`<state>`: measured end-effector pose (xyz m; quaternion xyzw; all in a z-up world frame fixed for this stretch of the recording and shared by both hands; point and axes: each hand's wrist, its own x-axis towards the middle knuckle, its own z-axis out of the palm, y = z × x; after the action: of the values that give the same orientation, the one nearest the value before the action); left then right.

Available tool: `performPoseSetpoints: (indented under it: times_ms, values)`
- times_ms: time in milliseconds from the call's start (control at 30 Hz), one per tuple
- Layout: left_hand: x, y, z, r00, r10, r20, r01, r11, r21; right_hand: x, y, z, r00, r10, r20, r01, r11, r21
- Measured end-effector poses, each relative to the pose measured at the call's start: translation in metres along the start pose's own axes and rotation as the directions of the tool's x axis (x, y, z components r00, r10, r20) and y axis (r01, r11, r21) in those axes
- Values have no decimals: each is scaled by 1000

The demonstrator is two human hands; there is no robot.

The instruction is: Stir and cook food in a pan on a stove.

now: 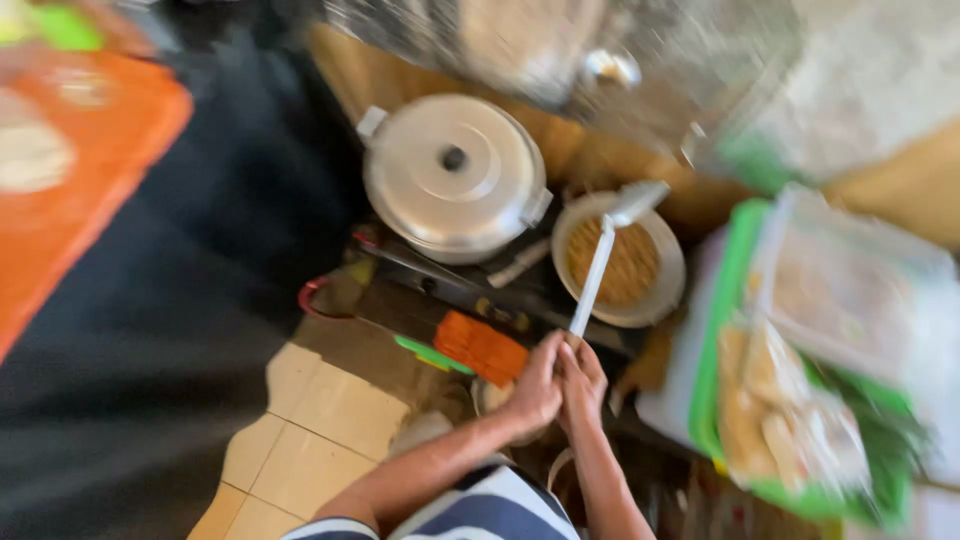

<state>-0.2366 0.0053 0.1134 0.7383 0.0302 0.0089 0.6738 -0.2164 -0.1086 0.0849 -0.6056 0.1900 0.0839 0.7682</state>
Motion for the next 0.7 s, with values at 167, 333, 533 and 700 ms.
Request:
performPoseSetpoints:
  times_ms: [167, 333, 533, 700]
  values:
    - [0, -24, 16, 980, 189, -70, -193, 979, -61, 26, -11, 8, 989, -80, 122, 104, 972, -209]
    - [-10, 46, -19, 975, 6, -222, 36, 982, 185, 56, -2, 24, 937, -74, 342, 102, 993, -65]
    - [-5, 21, -13, 945, -20, -325, 76, 984, 161, 91, 32, -11, 926, -5, 378, 59, 989, -133]
    - [-8, 20, -17, 931, -219, -293, 244, 969, 50, 120, 79, -84, 872, 234, 430, -154, 965, -214]
